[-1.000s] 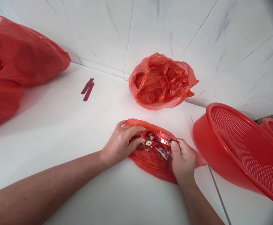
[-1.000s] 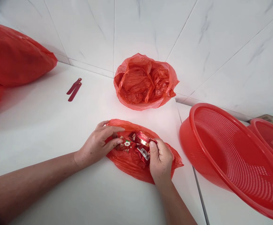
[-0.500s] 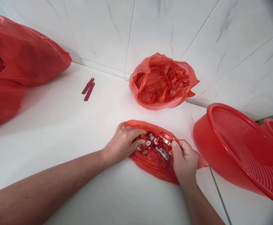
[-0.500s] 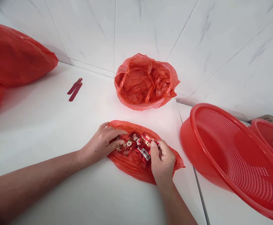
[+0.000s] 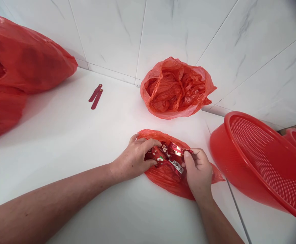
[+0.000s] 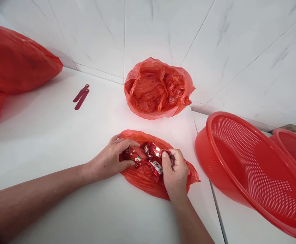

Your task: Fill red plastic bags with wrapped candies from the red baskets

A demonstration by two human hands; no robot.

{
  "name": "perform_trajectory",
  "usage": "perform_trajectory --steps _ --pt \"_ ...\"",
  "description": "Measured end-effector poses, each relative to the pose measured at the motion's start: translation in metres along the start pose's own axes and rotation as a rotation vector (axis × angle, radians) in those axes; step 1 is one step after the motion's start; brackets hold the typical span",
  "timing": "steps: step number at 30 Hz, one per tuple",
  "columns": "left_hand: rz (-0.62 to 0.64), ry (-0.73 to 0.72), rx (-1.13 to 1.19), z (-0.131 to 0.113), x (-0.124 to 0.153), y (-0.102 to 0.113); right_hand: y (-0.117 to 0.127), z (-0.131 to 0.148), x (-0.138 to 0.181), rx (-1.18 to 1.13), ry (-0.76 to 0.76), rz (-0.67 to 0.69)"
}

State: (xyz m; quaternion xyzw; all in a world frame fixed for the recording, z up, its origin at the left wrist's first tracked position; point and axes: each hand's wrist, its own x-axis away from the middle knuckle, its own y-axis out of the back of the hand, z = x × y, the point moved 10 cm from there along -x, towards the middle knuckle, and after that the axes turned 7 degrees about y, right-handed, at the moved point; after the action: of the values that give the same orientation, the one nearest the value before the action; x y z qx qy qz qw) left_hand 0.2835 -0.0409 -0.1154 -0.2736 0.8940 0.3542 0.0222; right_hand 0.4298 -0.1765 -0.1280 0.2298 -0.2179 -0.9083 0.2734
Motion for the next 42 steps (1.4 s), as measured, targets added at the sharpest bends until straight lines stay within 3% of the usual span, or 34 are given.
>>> perform_trajectory --steps 10,28,42 --pt "-0.162 -0.045 -0.054 -0.011 0.005 0.021 0.002 -0.007 0.001 -0.196 -0.035 -0.079" --pt "-0.097 -0.135 -0.007 -0.012 0.004 0.012 -0.002 -0.009 0.001 -0.214 -0.023 -0.048" --pt "-0.239 -0.184 -0.149 -0.022 0.008 0.027 0.002 -0.001 0.001 -0.186 0.019 -0.079"
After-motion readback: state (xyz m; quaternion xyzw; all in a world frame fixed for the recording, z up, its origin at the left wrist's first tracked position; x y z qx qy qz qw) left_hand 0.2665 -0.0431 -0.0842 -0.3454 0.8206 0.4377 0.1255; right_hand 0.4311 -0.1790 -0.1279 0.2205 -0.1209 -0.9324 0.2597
